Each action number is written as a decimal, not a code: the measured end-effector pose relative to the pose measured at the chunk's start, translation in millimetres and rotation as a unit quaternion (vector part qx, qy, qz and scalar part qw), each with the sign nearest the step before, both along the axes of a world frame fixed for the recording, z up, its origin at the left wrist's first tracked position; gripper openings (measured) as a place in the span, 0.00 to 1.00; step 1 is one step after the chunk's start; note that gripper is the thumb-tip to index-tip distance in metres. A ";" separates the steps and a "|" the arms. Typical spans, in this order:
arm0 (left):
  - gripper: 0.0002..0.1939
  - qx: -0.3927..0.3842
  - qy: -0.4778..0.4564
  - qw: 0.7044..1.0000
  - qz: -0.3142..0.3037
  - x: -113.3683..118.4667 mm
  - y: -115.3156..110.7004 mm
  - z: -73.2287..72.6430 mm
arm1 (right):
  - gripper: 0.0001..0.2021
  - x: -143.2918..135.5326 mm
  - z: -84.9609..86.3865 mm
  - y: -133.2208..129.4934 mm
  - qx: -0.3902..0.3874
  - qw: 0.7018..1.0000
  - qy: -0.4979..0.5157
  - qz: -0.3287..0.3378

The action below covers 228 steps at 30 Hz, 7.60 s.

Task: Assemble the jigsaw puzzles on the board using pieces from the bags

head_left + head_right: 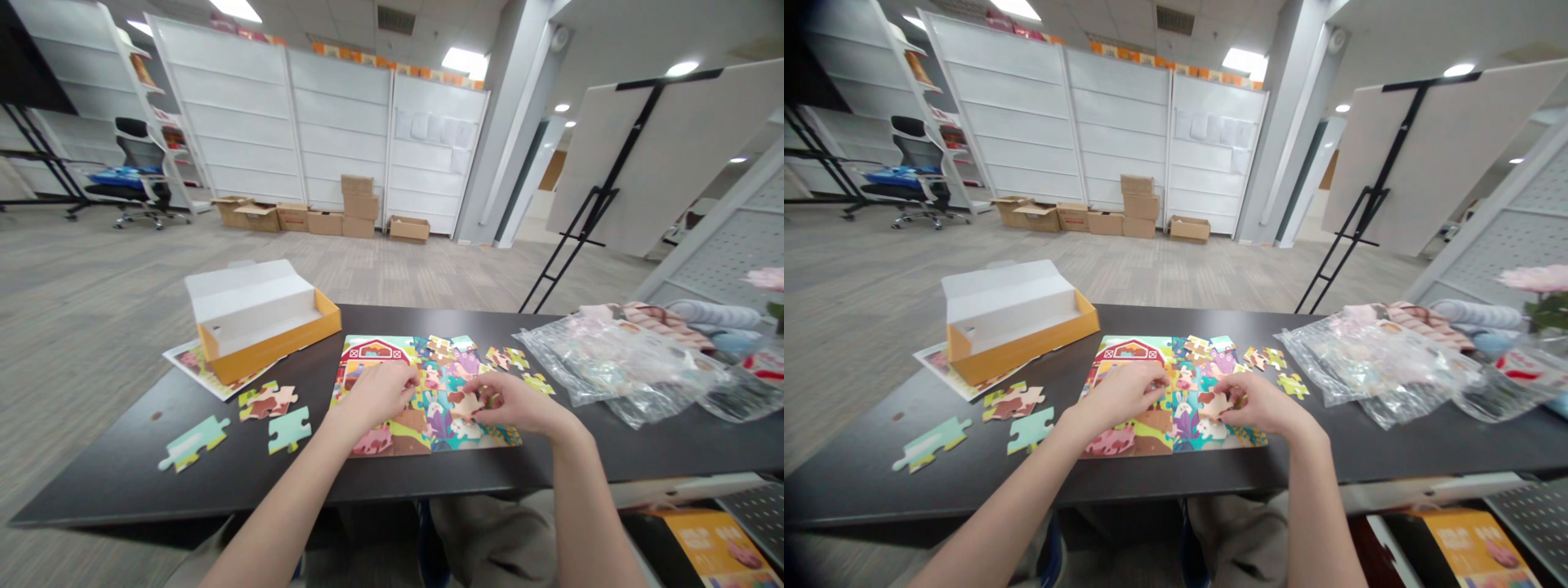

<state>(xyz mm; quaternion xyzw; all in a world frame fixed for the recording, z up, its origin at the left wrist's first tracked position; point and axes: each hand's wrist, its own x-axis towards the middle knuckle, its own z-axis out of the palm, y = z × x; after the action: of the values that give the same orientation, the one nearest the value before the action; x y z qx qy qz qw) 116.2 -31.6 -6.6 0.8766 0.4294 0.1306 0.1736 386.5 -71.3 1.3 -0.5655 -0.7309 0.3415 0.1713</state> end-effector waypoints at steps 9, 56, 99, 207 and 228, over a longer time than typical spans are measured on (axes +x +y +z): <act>0.09 0.018 0.037 0.999 0.001 1.4 -0.5 1.6 | 0.18 3.8 2.1 -0.4 0.026 0.999 -0.025 -0.010; 0.10 0.017 0.037 0.999 0.010 5.9 -1.2 1.8 | 0.20 70.4 -53.9 49.1 0.190 0.934 -0.178 -0.246; 0.12 -0.219 -0.380 0.899 0.003 31.7 10.4 2.2 | 0.17 -24.8 6.1 9.4 -0.072 0.973 0.217 0.031; 0.23 0.028 -0.035 0.988 -0.145 52.7 -17.9 -7.6 | 0.12 56.4 -35.0 13.2 0.160 0.971 -0.079 -0.159; 0.25 0.034 -0.034 0.986 -0.160 58.9 -20.3 -9.7 | 0.14 86.8 -12.0 -20.6 0.022 0.952 -0.190 -0.240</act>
<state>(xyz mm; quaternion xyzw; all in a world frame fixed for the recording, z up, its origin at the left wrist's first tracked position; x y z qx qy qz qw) 175.1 -51.8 -16.3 0.9345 0.2724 0.1456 0.1772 473.2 -92.0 -10.7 -0.7748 -0.5998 0.1606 0.1187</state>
